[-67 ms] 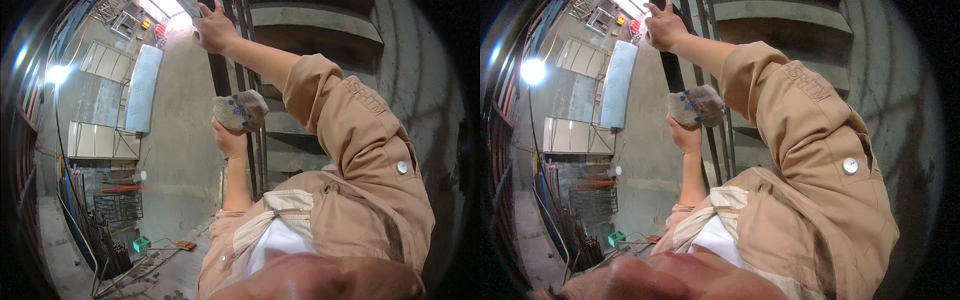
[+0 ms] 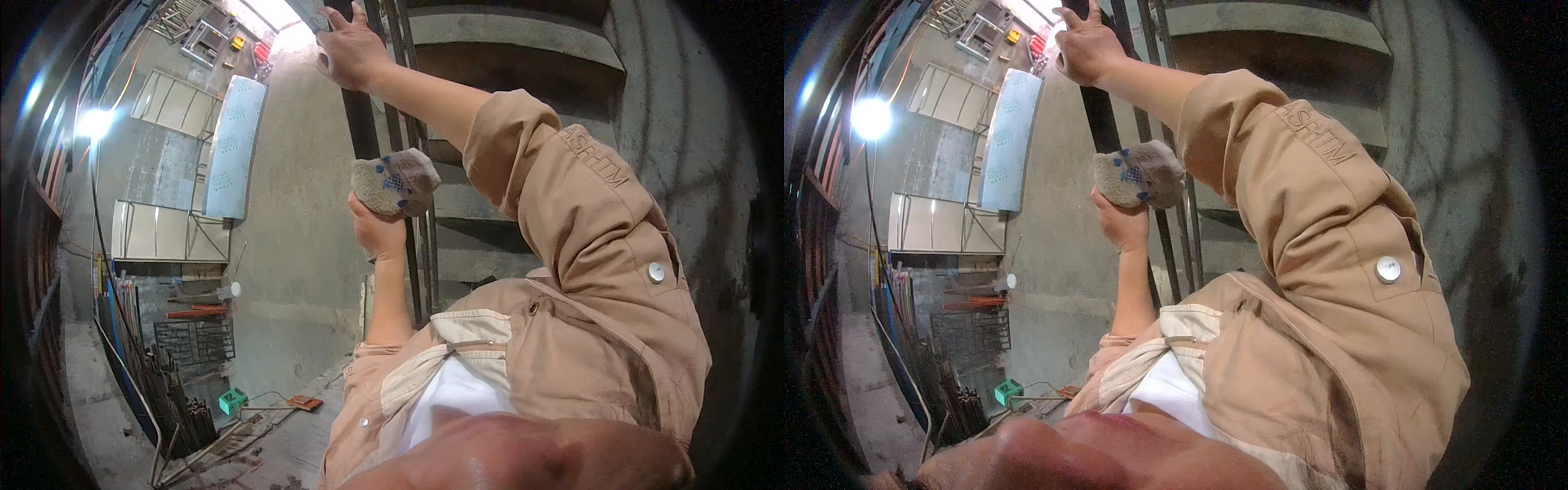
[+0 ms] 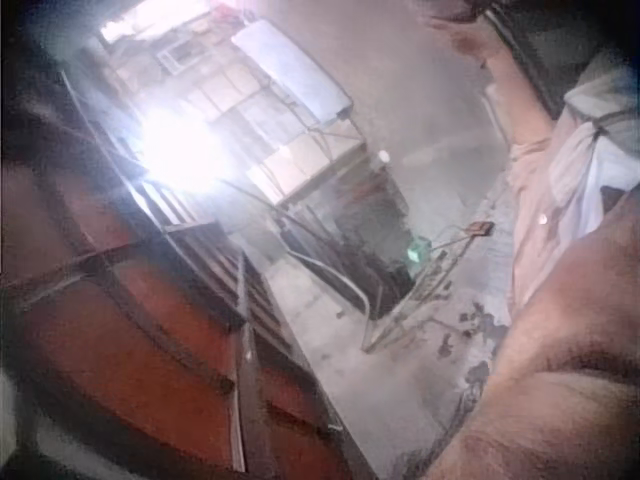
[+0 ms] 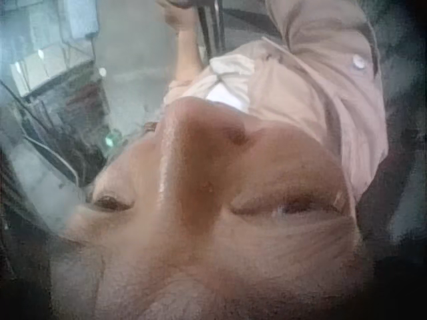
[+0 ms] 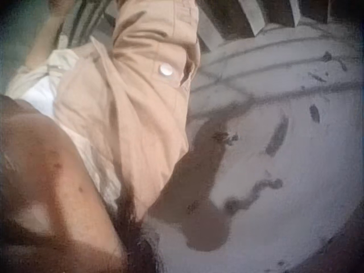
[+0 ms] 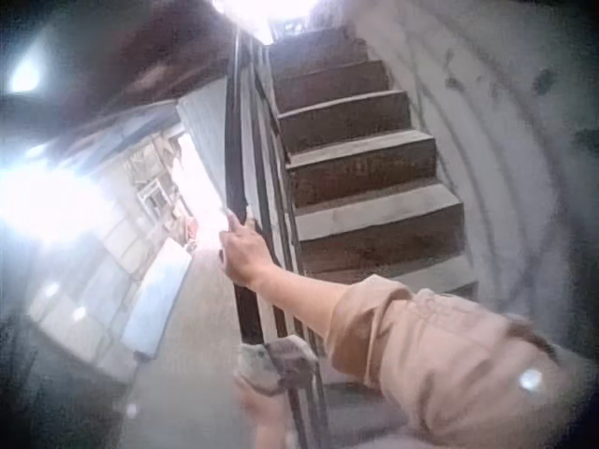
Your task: The person wipes a metal railing with a cloth while ascending a spiral staircase, then walks into an adjacent room and places the cloth on a chair. The person uses a cloth to wipe the railing and handles the cloth throughout.
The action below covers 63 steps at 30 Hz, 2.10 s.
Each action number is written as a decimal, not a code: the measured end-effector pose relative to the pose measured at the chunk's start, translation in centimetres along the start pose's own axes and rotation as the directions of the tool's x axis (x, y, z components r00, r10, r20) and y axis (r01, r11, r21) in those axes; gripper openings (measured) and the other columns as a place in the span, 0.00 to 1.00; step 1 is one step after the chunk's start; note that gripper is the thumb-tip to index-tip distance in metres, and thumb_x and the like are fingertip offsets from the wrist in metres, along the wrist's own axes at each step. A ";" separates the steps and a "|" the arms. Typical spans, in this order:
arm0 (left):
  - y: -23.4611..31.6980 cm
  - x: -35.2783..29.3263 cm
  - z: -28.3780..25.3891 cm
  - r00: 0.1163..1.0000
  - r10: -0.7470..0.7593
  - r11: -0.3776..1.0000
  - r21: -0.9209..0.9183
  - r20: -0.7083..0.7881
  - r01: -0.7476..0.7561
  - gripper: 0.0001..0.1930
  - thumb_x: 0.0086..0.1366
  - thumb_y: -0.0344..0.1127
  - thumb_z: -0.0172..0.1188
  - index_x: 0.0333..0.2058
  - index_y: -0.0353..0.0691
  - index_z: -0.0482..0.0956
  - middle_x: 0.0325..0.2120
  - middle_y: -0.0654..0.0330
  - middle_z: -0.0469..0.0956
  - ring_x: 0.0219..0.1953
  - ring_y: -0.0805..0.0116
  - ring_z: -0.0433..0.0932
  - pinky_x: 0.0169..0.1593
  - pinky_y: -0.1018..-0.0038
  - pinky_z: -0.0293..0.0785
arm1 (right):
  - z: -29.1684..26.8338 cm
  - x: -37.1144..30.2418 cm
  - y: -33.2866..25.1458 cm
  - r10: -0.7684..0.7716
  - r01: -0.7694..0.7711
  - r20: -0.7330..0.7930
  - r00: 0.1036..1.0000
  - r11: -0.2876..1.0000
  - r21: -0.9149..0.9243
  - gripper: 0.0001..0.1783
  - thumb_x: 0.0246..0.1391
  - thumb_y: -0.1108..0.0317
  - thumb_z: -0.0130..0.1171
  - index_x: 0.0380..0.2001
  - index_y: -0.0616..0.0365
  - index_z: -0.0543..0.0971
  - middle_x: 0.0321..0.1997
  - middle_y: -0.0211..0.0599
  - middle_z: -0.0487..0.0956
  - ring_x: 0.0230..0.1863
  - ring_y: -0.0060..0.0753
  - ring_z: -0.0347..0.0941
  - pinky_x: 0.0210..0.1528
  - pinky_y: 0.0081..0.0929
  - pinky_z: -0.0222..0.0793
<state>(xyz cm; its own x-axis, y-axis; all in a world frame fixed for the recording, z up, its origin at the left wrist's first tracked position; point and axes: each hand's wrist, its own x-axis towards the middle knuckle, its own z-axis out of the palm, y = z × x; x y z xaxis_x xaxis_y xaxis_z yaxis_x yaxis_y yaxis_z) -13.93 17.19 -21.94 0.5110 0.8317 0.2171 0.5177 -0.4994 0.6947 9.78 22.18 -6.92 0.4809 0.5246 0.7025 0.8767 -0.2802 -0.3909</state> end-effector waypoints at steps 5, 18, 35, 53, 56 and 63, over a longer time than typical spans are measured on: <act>-0.2 -0.5 -0.1 0.997 0.048 0.998 -0.042 -0.055 -0.050 0.40 0.45 0.37 0.70 0.55 0.42 0.57 0.45 0.46 0.73 0.47 0.41 0.72 0.46 0.54 0.69 | 0.8 -0.5 -0.8 0.036 -0.010 0.104 0.994 0.971 -0.240 0.13 0.51 0.58 0.56 0.33 0.56 0.78 0.65 0.41 0.61 0.67 0.47 0.54 0.69 0.49 0.46; 0.0 -1.0 2.2 0.981 0.077 0.997 -0.005 -0.180 -0.079 0.43 0.40 0.36 0.71 0.56 0.46 0.57 0.41 0.47 0.76 0.42 0.41 0.75 0.44 0.55 0.71 | -1.0 -1.7 0.5 -0.154 0.145 -0.040 0.987 0.974 -0.175 0.10 0.50 0.63 0.55 0.33 0.56 0.79 0.59 0.45 0.68 0.63 0.50 0.61 0.66 0.47 0.55; -1.6 -3.8 3.2 0.909 0.016 0.968 0.235 -0.416 0.090 0.38 0.44 0.40 0.72 0.54 0.44 0.63 0.44 0.46 0.75 0.45 0.43 0.75 0.45 0.55 0.73 | 1.6 -22.3 10.0 -0.103 -0.384 0.540 0.835 0.593 0.708 0.20 0.56 0.69 0.55 0.52 0.59 0.71 0.42 0.33 0.74 0.41 0.23 0.71 0.45 0.23 0.69; 8.3 -4.3 5.7 0.847 0.381 0.924 0.182 -0.370 -0.336 0.15 0.51 0.24 0.64 0.40 0.36 0.78 0.41 0.54 0.78 0.43 0.57 0.77 0.49 0.66 0.73 | -0.6 -22.2 21.8 -0.238 -0.751 0.753 0.614 0.119 0.650 0.26 0.55 0.66 0.60 0.58 0.52 0.69 0.52 0.32 0.75 0.52 0.26 0.72 0.53 0.27 0.70; 7.0 0.9 4.2 0.845 0.196 0.979 0.152 -0.498 -0.138 0.14 0.58 0.38 0.64 0.39 0.36 0.77 0.38 0.55 0.78 0.39 0.61 0.77 0.41 0.69 0.72 | 1.6 -17.3 21.1 -0.286 -0.055 0.238 0.928 0.528 0.847 0.39 0.41 0.69 0.70 0.59 0.52 0.68 0.63 0.45 0.66 0.59 0.45 0.69 0.59 0.35 0.66; 4.1 2.4 5.1 0.929 -0.121 0.963 0.186 -0.350 0.195 0.37 0.52 0.72 0.56 0.35 0.36 0.77 0.24 0.50 0.79 0.30 0.49 0.79 0.34 0.62 0.73 | 2.7 -25.5 11.9 -0.249 -0.243 0.638 0.729 0.777 0.580 0.33 0.41 0.69 0.65 0.56 0.41 0.71 0.47 0.60 0.69 0.47 0.62 0.69 0.50 0.44 0.69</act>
<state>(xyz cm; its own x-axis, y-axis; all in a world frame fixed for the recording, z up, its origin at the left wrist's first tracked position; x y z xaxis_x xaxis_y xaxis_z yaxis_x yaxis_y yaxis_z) -7.08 15.94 -22.10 0.1719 0.9178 0.3578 0.7262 -0.3635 0.5835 7.91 7.60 -31.06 0.1272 0.9650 0.2294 0.5596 0.1211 -0.8199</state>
